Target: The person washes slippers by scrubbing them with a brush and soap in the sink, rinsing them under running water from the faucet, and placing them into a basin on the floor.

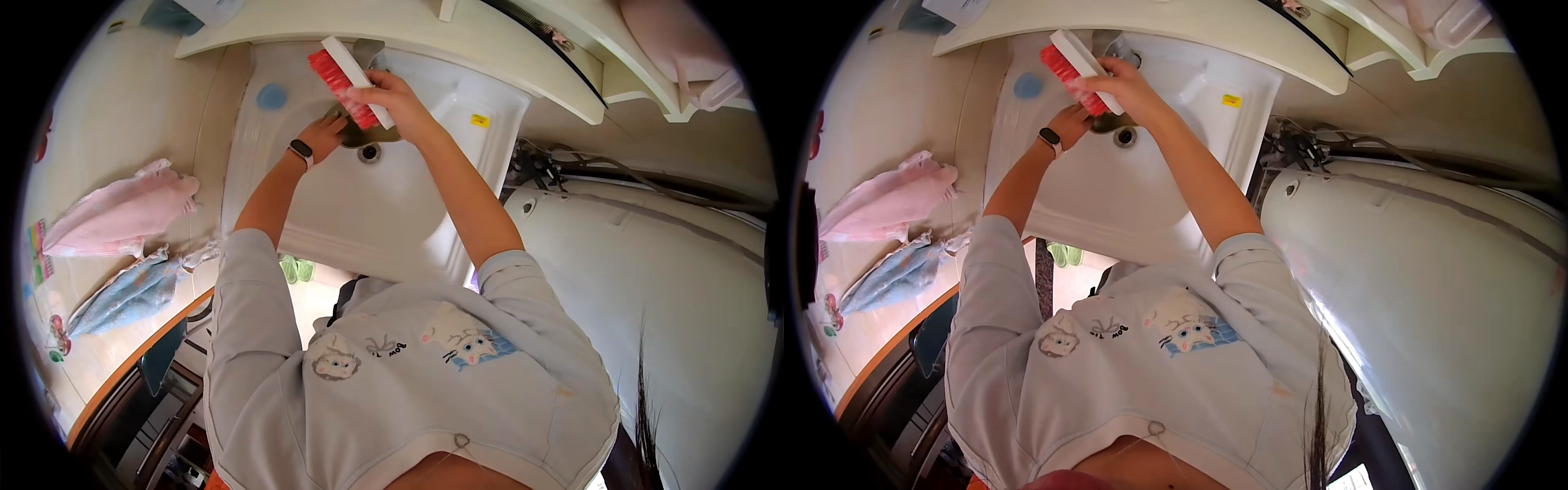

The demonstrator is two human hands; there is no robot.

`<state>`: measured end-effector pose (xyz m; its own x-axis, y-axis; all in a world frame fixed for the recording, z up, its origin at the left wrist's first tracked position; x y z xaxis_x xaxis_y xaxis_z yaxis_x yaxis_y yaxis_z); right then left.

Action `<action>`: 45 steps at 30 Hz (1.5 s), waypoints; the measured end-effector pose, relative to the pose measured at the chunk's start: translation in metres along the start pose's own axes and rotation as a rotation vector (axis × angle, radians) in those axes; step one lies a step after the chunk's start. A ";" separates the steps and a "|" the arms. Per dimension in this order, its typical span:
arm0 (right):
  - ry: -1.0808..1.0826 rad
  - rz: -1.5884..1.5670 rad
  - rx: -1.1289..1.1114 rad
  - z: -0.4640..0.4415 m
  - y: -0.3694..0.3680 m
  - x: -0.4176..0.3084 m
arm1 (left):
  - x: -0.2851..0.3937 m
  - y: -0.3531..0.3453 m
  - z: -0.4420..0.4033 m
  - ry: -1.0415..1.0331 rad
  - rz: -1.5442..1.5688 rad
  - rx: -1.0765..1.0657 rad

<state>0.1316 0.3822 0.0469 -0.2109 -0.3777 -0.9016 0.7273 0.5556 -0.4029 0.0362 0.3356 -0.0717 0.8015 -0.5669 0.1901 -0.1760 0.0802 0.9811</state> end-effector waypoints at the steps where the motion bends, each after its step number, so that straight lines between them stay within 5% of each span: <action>1: -0.005 0.003 0.002 -0.001 0.000 -0.001 | 0.002 0.000 -0.001 -0.041 -0.047 0.018; 15: 0.016 0.012 -0.017 -0.005 0.001 -0.001 | 0.004 0.010 -0.014 0.019 0.097 0.029; 18: 0.015 0.002 -0.008 -0.004 -0.001 -0.004 | -0.005 -0.010 -0.025 0.260 0.377 -0.180; 22: 0.013 0.008 -0.019 -0.005 -0.001 -0.004 | 0.020 0.007 -0.032 0.031 0.158 -0.190; 31: 0.020 0.041 0.012 -0.005 0.005 0.002 | 0.016 -0.002 0.011 0.311 0.344 -0.574; 34: 0.022 0.035 0.022 -0.006 0.007 0.004 | 0.016 -0.011 0.020 0.335 0.427 -0.529; 36: 0.022 0.029 0.012 -0.007 0.007 0.004 | -0.005 -0.021 0.027 0.670 0.827 -0.412; 37: 0.020 0.021 0.012 -0.007 0.007 0.005 | -0.007 -0.028 0.025 0.670 0.825 -0.404; 40: 0.067 -0.008 0.019 -0.008 0.011 0.010 | -0.034 -0.044 0.015 0.851 1.282 0.094; 41: 0.072 -0.001 0.015 -0.006 0.016 0.015 | -0.036 -0.052 0.010 0.845 1.282 0.102; 43: 0.079 -0.146 -0.082 0.008 0.017 0.024 | -0.026 -0.065 0.009 1.111 1.852 0.375; 45: 0.114 -0.200 -0.026 0.032 0.032 0.036 | -0.030 -0.079 0.006 1.158 1.948 0.431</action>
Point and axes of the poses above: each hand's wrist, its own z-axis away from the middle knuckle, its own y-axis out of the back of the hand, x = y × z, the point moved 10 cm from there along -z, towards the middle knuckle, and after that the axes turned 2 degrees about z, right-handed, at the moved point
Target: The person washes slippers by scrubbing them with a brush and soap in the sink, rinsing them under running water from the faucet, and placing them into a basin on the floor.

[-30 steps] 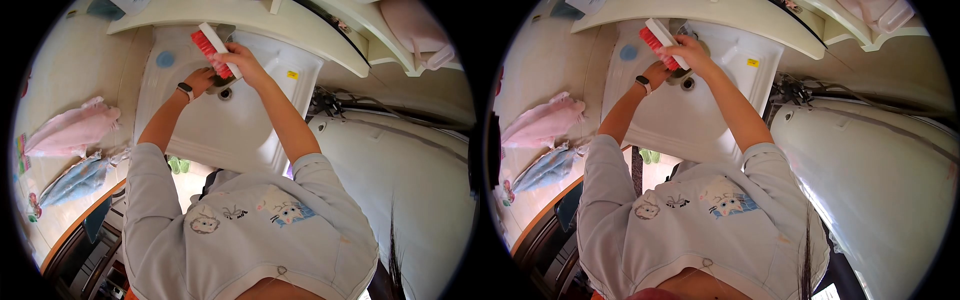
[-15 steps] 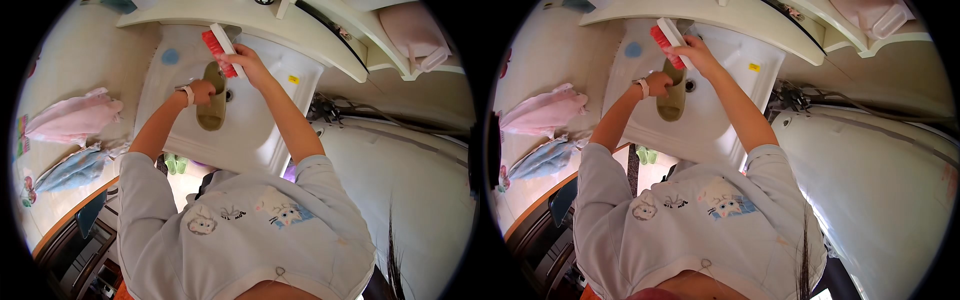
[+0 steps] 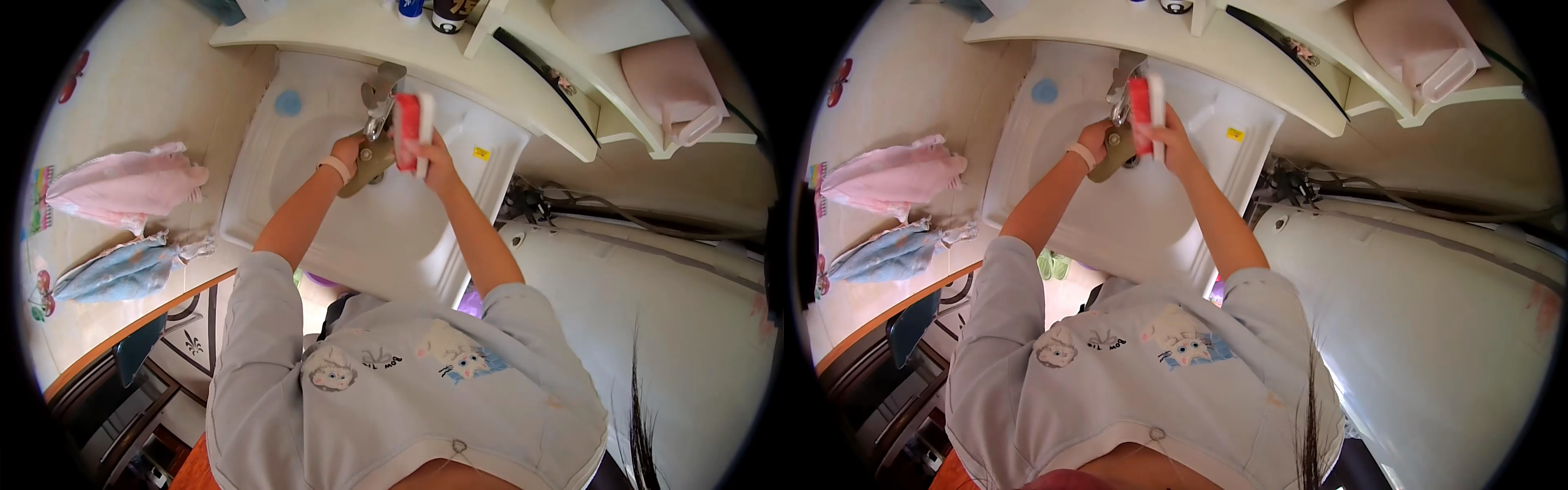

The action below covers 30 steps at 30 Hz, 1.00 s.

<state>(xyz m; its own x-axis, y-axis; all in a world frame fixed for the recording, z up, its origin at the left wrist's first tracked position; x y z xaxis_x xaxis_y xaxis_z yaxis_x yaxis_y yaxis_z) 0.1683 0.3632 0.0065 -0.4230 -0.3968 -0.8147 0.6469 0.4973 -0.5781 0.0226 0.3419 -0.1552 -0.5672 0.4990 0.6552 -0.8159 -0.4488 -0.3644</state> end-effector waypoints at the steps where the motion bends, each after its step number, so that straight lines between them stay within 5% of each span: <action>1: 0.025 -0.060 0.017 0.009 0.012 0.011 | 0.002 -0.009 0.015 0.028 0.108 0.013; 7: -0.063 -0.412 0.170 0.039 0.030 0.065 | -0.012 -0.009 0.026 0.068 0.253 0.018; 9: -0.107 -0.520 0.106 0.030 0.017 0.078 | 0.010 0.000 0.038 -0.151 -0.213 0.072; 14: -0.145 -0.819 0.129 0.000 0.002 0.109 | 0.028 0.043 0.076 -0.389 -0.666 0.253; 16: -0.133 -0.822 0.135 -0.012 -0.002 0.115 | 0.051 0.033 0.111 -0.610 -1.192 0.354; 19: -0.162 -0.975 0.097 -0.019 -0.005 0.130 | 0.050 0.032 0.143 -0.633 -1.310 0.340; 30: -0.110 -0.891 0.131 -0.024 0.010 0.132 | 0.028 0.066 0.200 -0.544 -0.979 0.394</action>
Point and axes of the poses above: each hand's wrist, its own z-axis away from the middle knuckle, its own y-axis out of the back of the hand, x = y × z, the point moved 10 cm from there along -z, towards the middle knuckle, and after that the axes turned 2 degrees about z, right-handed, at the moved point
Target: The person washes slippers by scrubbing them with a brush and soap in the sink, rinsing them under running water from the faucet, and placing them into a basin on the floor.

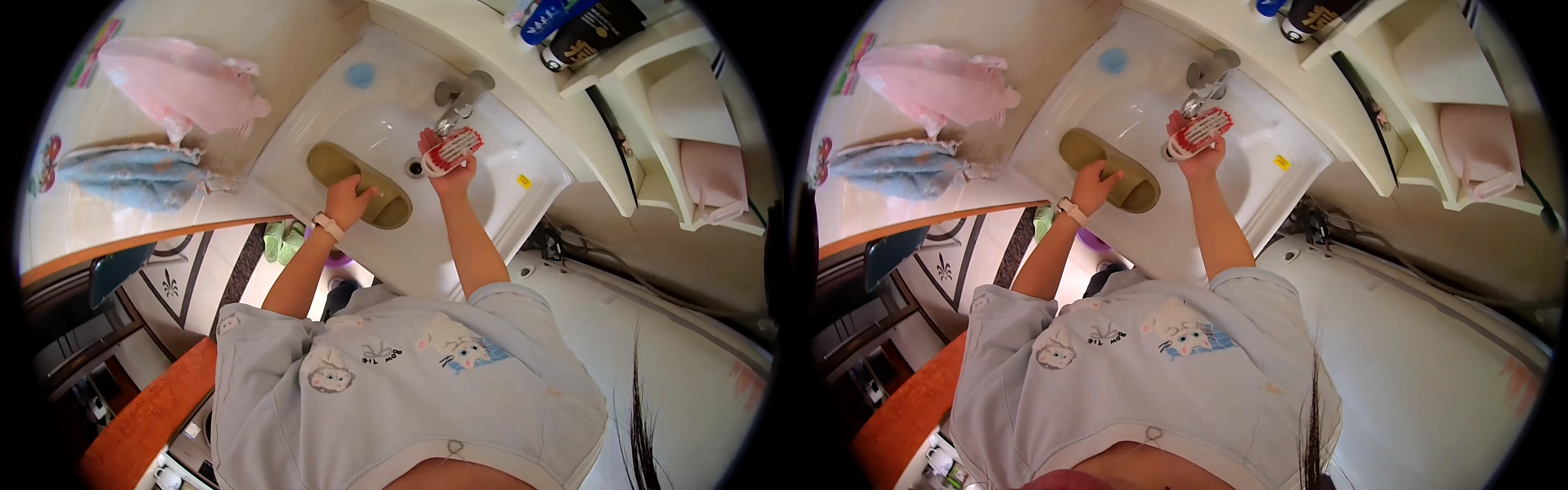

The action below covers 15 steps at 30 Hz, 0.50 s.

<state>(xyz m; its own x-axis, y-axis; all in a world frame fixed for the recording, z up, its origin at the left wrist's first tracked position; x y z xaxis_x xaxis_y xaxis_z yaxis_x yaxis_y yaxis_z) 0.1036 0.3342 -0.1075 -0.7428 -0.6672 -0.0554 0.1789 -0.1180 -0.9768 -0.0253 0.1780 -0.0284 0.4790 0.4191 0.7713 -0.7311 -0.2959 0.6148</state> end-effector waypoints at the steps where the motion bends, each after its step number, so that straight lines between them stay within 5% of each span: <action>1: -0.002 -0.050 0.019 0.000 0.003 -0.001 | 0.003 0.002 0.005 -0.043 0.034 0.004; 5: -0.061 -0.056 0.025 0.002 0.011 0.003 | 0.006 0.013 0.005 -0.145 -0.102 0.111; 8: -0.042 -0.001 0.166 0.009 0.016 0.007 | -0.003 -0.002 -0.015 0.002 -0.367 -0.065; 11: -0.065 -0.001 0.194 0.012 0.016 0.010 | -0.047 -0.036 -0.022 0.346 0.325 -0.289; 12: -0.056 -0.008 0.215 0.014 0.018 0.009 | -0.048 -0.034 -0.021 0.348 0.336 -0.281; 14: -0.039 0.019 0.180 0.014 0.015 0.006 | -0.046 -0.061 -0.002 0.634 1.226 -0.387; 15: -0.014 0.034 0.144 0.013 0.011 0.004 | -0.036 -0.049 -0.001 0.463 1.311 -0.354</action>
Point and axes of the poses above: each hand's wrist, its own z-axis away from the middle knuckle, its own y-axis out of the back of the hand, x = y × z, the point moved 10 cm from there along -z, towards the middle knuckle, and after that the axes turned 2 degrees about z, right-handed, at the moved point
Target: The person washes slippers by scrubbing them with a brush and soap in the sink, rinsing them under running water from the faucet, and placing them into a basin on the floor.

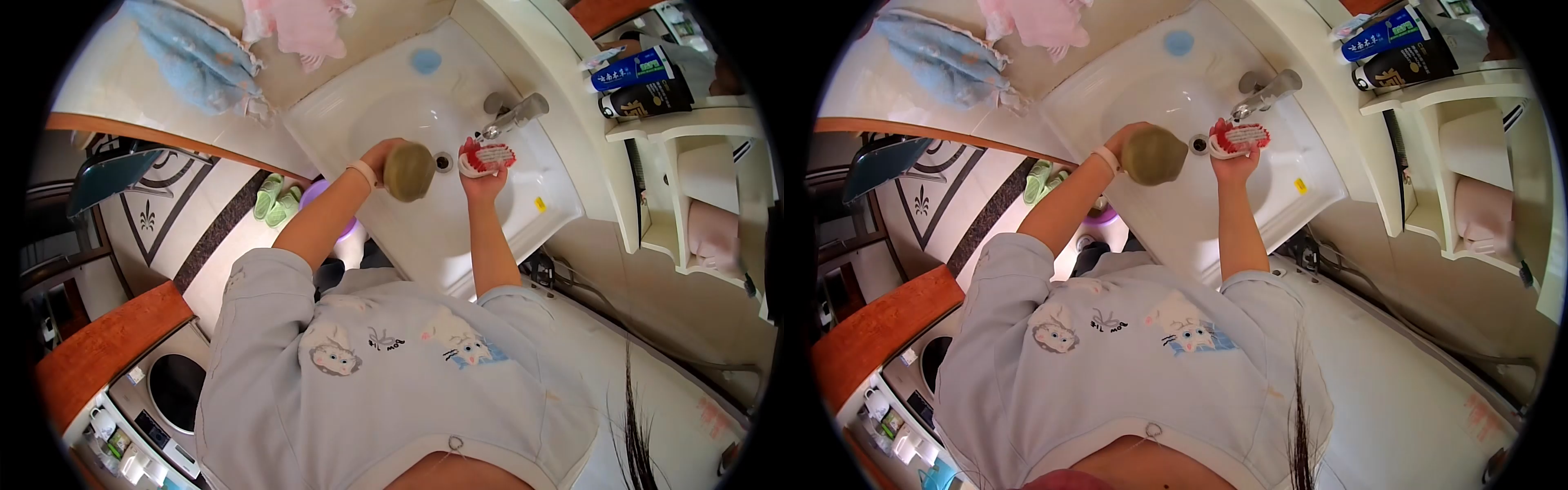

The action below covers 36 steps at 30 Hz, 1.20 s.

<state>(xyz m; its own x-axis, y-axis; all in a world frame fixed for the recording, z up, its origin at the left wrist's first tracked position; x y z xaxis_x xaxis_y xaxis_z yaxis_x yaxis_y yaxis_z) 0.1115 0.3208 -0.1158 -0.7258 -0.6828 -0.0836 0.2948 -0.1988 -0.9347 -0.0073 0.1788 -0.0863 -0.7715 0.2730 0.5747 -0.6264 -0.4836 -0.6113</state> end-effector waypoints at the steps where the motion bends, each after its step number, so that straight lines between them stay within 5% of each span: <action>1: -0.002 0.007 0.002 0.000 -0.001 -0.001 | -0.003 0.008 0.006 -0.001 0.007 -0.001; 3: -0.024 -0.003 -0.049 0.001 -0.004 -0.002 | -0.028 0.013 0.018 0.202 0.767 -0.070; 4: -0.027 0.004 -0.045 0.002 -0.002 -0.003 | -0.011 0.026 0.018 -0.083 0.578 -0.068; 7: -0.058 0.166 -0.167 0.004 -0.012 -0.009 | 0.007 0.033 0.064 -0.052 0.595 -0.147; 11: 0.050 0.740 -0.052 0.017 -0.030 -0.043 | 0.060 0.075 0.172 -0.374 -0.080 0.072; 13: 0.025 0.806 -0.147 0.031 -0.066 -0.048 | 0.058 0.115 0.218 -0.360 -0.462 0.191; 16: 0.101 0.910 -0.250 0.040 -0.112 -0.059 | 0.035 0.139 0.255 -0.135 -0.545 0.185; 21: 0.249 1.080 -0.107 0.022 -0.127 -0.079 | -0.072 0.288 0.202 -0.018 -1.365 0.408; 23: 0.321 1.144 -0.042 0.024 -0.133 -0.077 | -0.070 0.256 0.187 0.253 -1.539 0.378; 26: 0.278 1.188 -0.019 0.034 -0.145 -0.052 | -0.132 0.330 0.128 0.285 -1.381 0.376; 29: 0.246 1.133 -0.098 0.040 -0.154 -0.041 | -0.126 0.341 0.119 0.321 -1.364 0.546; 33: 0.252 1.141 -0.068 0.037 -0.146 -0.067 | -0.156 0.348 0.103 0.443 -1.291 0.502; 35: 0.235 1.186 -0.022 0.035 -0.143 -0.070 | -0.191 0.364 0.069 0.183 -1.349 0.287; 36: 0.227 1.188 -0.029 0.035 -0.141 -0.070 | -0.193 0.364 0.081 0.036 -1.305 0.370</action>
<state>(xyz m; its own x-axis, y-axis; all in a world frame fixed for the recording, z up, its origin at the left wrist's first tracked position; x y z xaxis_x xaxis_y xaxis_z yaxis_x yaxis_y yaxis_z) 0.1432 0.3720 0.0338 -0.1053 -0.2895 -0.9514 0.8397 0.4866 -0.2410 -0.0772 -0.1172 -0.3758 0.3502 0.7191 0.6001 -0.8356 -0.0496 0.5471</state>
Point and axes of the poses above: each hand's wrist, its own z-axis away from the middle knuckle, its own y-axis out of the back of the hand, x = y × z, the point moved 10 cm from there along -z, towards the middle knuckle, and after that the axes turned 2 degrees about z, right-handed, at the moved point
